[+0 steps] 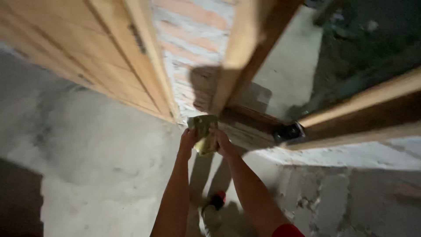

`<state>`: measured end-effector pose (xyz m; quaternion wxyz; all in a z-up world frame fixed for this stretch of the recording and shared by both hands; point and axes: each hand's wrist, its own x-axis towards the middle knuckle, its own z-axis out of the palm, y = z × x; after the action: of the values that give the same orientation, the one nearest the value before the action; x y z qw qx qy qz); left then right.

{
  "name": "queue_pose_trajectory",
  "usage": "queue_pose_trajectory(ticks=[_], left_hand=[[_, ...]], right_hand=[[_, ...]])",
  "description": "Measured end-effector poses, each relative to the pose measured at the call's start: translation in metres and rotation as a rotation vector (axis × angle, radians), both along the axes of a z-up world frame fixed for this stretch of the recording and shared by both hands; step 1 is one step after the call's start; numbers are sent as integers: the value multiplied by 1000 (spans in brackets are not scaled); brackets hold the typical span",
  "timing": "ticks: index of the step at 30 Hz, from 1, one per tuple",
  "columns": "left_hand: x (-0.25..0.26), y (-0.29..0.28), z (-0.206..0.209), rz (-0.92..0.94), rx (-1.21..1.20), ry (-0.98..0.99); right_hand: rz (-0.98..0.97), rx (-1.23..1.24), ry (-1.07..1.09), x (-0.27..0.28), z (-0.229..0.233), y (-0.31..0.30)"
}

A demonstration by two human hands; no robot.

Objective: Sanding the surface of a wooden door using a piece of sandpaper.

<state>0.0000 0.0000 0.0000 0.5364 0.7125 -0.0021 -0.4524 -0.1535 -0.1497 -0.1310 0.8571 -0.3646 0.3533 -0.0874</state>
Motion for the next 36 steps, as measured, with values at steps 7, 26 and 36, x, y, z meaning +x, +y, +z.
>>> queue_pose_trajectory(ticks=[7,26,36], left_hand=[[81,89,-2,470,-637,-80],[247,320,143,576,-1156,-8],[290,383,164,299,-1353,-35]], right_hand=[[197,30,13,133,153,88],[380,-1127,-400,341,334,358],[563,-901,-430,387,355,419]])
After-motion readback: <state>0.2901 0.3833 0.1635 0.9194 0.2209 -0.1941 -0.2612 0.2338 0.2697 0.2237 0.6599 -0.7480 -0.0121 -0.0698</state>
